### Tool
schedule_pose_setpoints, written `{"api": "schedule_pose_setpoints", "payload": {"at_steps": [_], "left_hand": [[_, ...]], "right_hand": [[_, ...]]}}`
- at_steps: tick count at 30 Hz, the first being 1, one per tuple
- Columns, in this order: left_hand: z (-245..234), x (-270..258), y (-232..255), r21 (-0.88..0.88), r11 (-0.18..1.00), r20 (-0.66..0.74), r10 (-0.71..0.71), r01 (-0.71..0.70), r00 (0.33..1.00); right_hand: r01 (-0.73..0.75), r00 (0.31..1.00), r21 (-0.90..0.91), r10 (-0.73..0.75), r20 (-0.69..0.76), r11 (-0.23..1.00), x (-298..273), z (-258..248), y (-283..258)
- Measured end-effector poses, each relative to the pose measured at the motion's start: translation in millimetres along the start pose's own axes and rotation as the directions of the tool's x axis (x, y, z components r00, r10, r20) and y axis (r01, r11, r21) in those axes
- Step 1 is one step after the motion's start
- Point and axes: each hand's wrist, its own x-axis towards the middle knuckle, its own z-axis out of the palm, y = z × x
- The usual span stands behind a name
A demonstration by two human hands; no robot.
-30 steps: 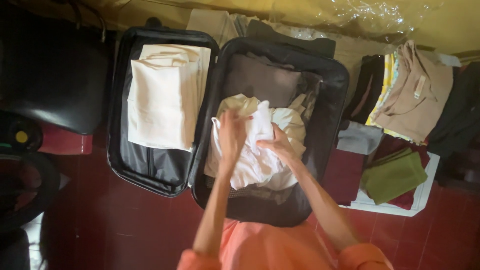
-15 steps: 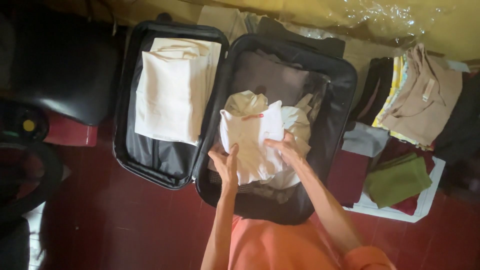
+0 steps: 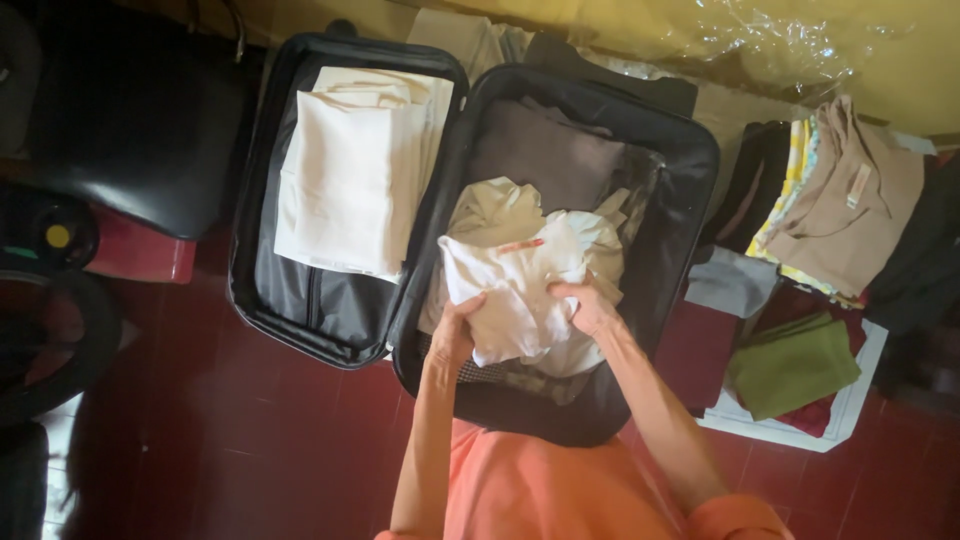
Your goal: Packing various folded clothes and textiles into a suitcase.
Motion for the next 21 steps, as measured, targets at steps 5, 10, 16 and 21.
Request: {"api": "schedule_pose_setpoints", "payload": {"at_steps": [5,10,16,21], "left_hand": [[-5.1,-0.7,-9.8,-0.075,0.991,0.058,-0.106,0.11,0.993],[1.7,-10.5,-2.5,0.062,0.995,0.09,-0.088,0.083,0.992],[-0.8,-22.9,1.1,0.328,0.944,0.157,-0.006,-0.046,0.988],[35.7,-45.2,33.1,0.379,0.913,0.241,0.058,-0.149,0.969]], "right_hand": [[-0.041,0.997,0.111,0.033,0.068,0.993,15.4,-30.0,21.1],[-0.034,0.991,-0.107,0.047,0.125,0.994,-17.1,4.8,-9.3],[-0.004,0.992,-0.163,0.024,0.124,0.987,-28.9,-1.4,-6.2],[0.089,0.99,-0.169,-0.069,0.122,0.982,-37.5,0.1,-10.3]]}}
